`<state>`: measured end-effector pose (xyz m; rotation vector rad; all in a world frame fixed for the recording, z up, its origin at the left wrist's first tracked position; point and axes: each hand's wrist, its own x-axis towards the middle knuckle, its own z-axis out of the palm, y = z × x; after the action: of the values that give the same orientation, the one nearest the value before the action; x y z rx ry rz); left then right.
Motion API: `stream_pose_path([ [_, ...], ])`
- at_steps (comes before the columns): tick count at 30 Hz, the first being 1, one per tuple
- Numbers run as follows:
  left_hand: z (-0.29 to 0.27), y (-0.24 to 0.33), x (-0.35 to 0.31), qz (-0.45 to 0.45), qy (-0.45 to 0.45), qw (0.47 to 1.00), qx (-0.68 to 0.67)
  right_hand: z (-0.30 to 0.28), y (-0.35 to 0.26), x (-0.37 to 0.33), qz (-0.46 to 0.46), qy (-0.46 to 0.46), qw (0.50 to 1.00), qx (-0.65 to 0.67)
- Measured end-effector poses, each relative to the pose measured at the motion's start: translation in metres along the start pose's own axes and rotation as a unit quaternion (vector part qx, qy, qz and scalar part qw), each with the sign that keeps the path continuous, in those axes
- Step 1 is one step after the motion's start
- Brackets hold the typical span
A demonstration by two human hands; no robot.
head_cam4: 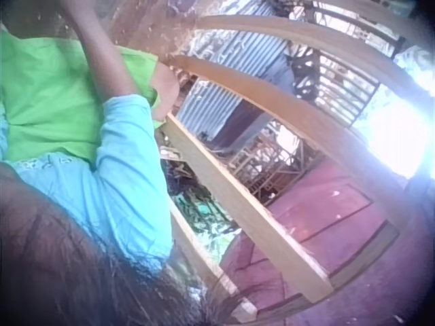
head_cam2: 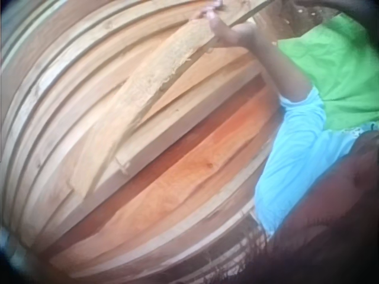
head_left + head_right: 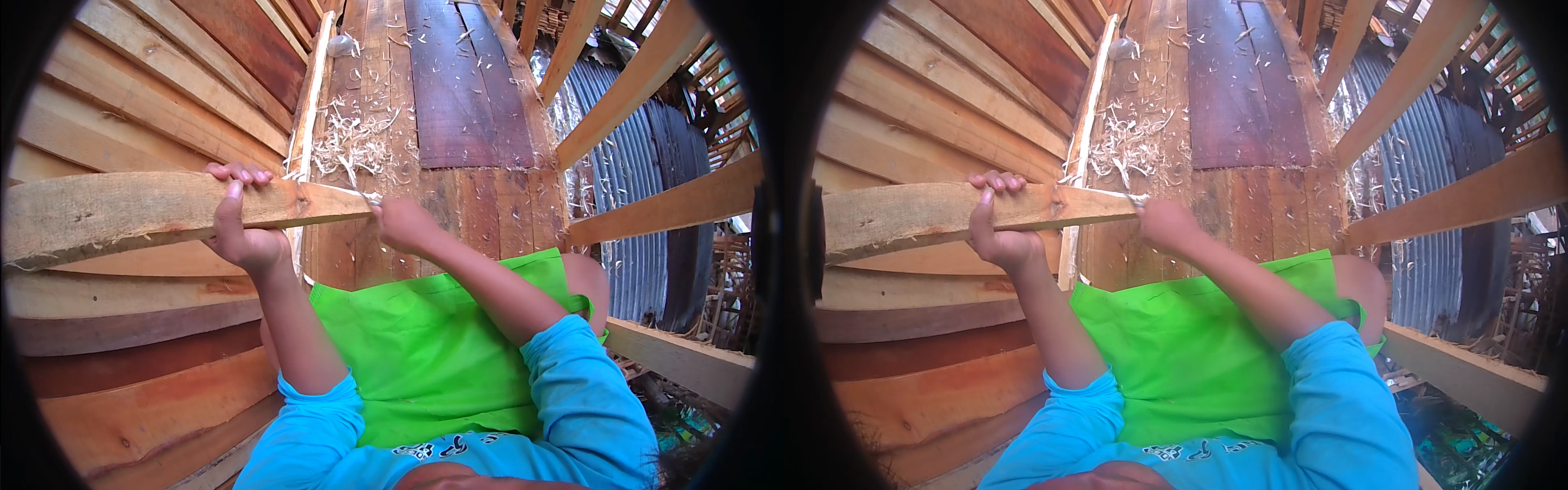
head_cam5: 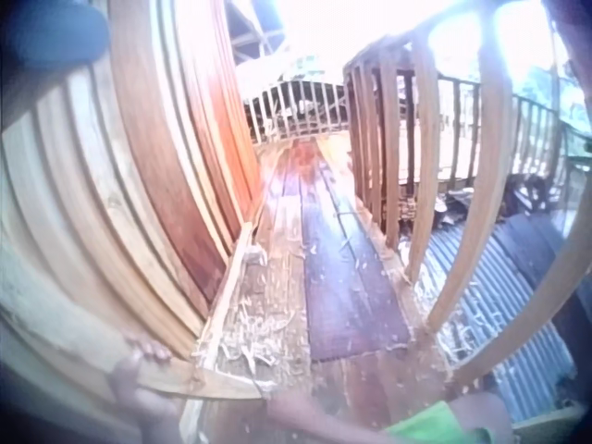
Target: The person holds a wooden plank and uses a knife to shave thin layers from its surface, producing wood shavings that fall onto the workbench. The person repeatedly adjusts the plank's position and continues carving along its length.
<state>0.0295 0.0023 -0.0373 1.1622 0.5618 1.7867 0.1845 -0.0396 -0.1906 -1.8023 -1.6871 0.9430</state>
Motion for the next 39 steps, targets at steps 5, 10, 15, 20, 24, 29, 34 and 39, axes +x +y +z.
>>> stream_pose_path([
  [5,-0.008,0.000,-0.001,-0.007,0.037,0.999,0.004,-0.009,-0.028,-0.013,-0.002,-0.026,1.000,0.016],
  [10,-0.015,0.001,0.001,0.001,0.038,0.999,-0.013,-0.014,-0.038,-0.012,0.033,-0.054,0.997,-0.049],
  [15,0.002,-0.001,-0.001,-0.004,0.049,0.999,0.019,-0.001,0.005,-0.005,0.027,-0.036,0.998,-0.045],
  [20,-0.015,0.003,0.001,0.001,0.037,0.999,0.003,-0.008,-0.044,-0.019,-0.035,0.011,0.999,-0.023],
  [24,0.005,0.001,0.002,0.000,0.053,0.998,-0.017,0.011,0.034,0.002,-0.025,0.022,0.999,-0.021],
  [29,-0.011,0.003,0.002,-0.021,0.049,0.998,-0.022,0.000,-0.023,-0.007,0.011,-0.014,1.000,-0.010],
  [34,-0.012,0.004,0.004,-0.019,0.032,0.999,-0.019,0.001,0.002,0.001,-0.007,-0.019,0.999,-0.030],
  [39,-0.003,0.001,0.001,-0.027,0.030,0.999,-0.005,0.017,0.033,-0.001,-0.014,0.024,0.998,-0.047],
])
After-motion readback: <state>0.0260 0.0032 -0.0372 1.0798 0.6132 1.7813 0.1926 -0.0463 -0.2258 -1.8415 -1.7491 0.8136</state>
